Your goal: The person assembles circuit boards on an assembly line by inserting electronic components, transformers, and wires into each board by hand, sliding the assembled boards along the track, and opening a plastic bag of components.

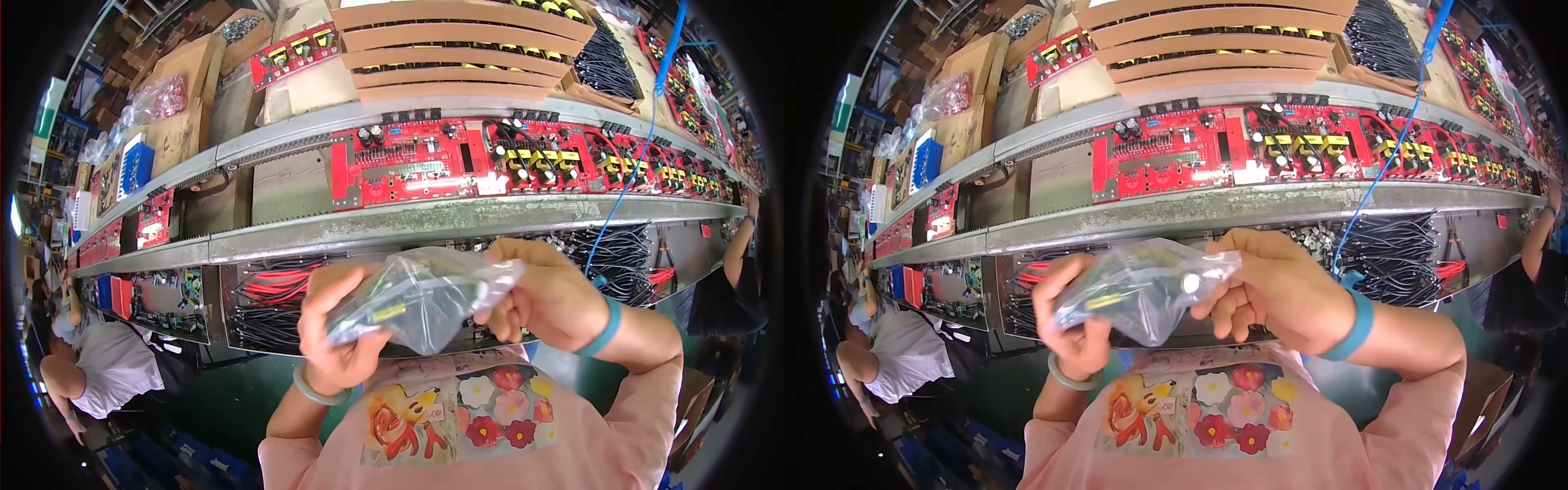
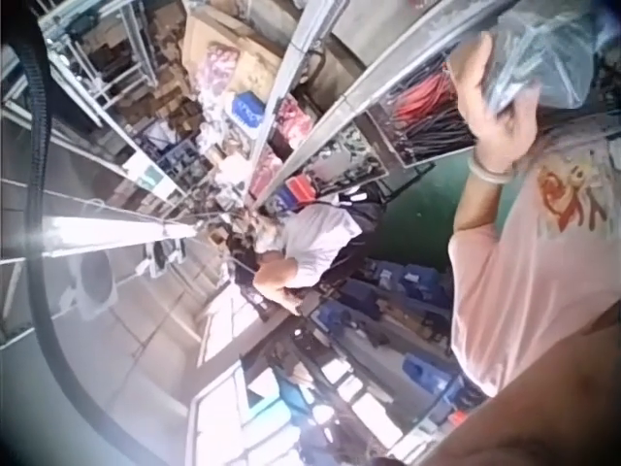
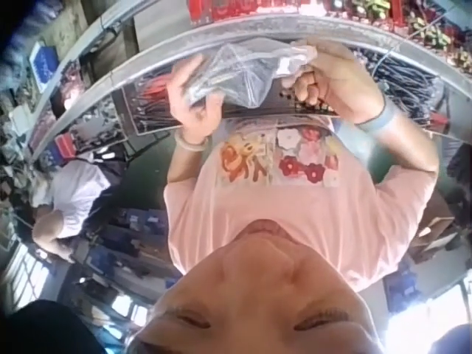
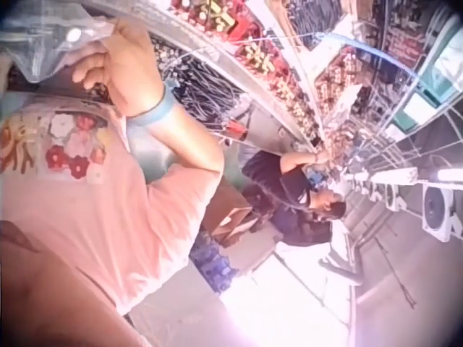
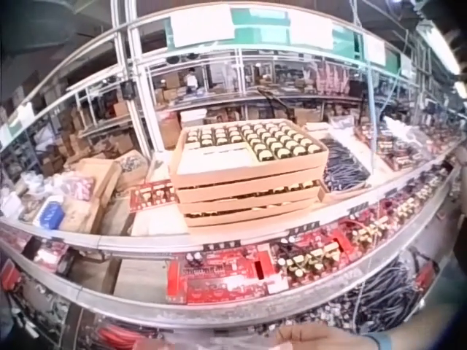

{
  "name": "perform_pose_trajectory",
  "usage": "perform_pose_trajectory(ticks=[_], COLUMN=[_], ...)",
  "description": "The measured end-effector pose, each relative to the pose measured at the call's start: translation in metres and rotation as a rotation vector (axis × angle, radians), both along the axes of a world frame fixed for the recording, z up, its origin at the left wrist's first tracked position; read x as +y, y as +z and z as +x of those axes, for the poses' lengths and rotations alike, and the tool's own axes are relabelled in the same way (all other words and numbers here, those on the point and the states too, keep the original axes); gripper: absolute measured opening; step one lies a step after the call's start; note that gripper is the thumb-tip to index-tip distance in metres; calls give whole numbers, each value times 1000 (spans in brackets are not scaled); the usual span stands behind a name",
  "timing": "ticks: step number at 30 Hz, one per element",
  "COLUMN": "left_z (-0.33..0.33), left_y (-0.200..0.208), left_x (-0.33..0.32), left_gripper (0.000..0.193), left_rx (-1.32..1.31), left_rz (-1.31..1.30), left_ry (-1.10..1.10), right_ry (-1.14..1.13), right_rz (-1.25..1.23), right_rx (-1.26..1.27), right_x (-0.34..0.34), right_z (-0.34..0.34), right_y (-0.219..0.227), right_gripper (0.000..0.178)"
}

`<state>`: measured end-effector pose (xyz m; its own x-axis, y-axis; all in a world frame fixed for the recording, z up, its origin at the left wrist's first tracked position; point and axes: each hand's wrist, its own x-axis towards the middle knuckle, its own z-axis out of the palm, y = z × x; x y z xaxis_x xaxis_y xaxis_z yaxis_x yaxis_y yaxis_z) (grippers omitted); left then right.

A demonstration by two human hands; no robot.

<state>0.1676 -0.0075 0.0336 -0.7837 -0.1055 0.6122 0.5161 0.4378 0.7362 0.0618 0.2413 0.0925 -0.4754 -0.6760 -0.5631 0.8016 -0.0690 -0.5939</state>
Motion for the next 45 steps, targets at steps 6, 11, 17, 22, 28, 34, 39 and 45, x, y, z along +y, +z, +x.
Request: perform_pose_trajectory(ticks=[6,11,17,22,28,34,39,45], left_z=[-2,-5,-14,-18,-38,-37,-40,-47], left_y=[-21,1,-6,-11,-8,-5,1,-1], left_x=[-1,19,9,27,45,54,64,56], left_gripper=[26,21,11,10,5,11,23,26], left_rx=[-203,125,-144,-158,-10,52,101,64], left_rz=[114,280,108,334,-66,-245,-442,-337], left_ry=[70,-79,17,139,81,16,-42,-195], right_ry=[-61,63,-51,-123,-73,-185,-255,-351], right_rz=[261,83,194,406,558,587,581,770], right_rx=[645,1198,1335,1564,1820,1854,1820,1797], right_x=[-8,-7,-5,-7,-29,-31,-32,-21], right_z=[-4,-11,-12,10,17,27,11,-13], right_y=[-44,-21,-33,-34,-39,-49,-72,-42], right_gripper=[29,25,32,54,43,31,34,30])
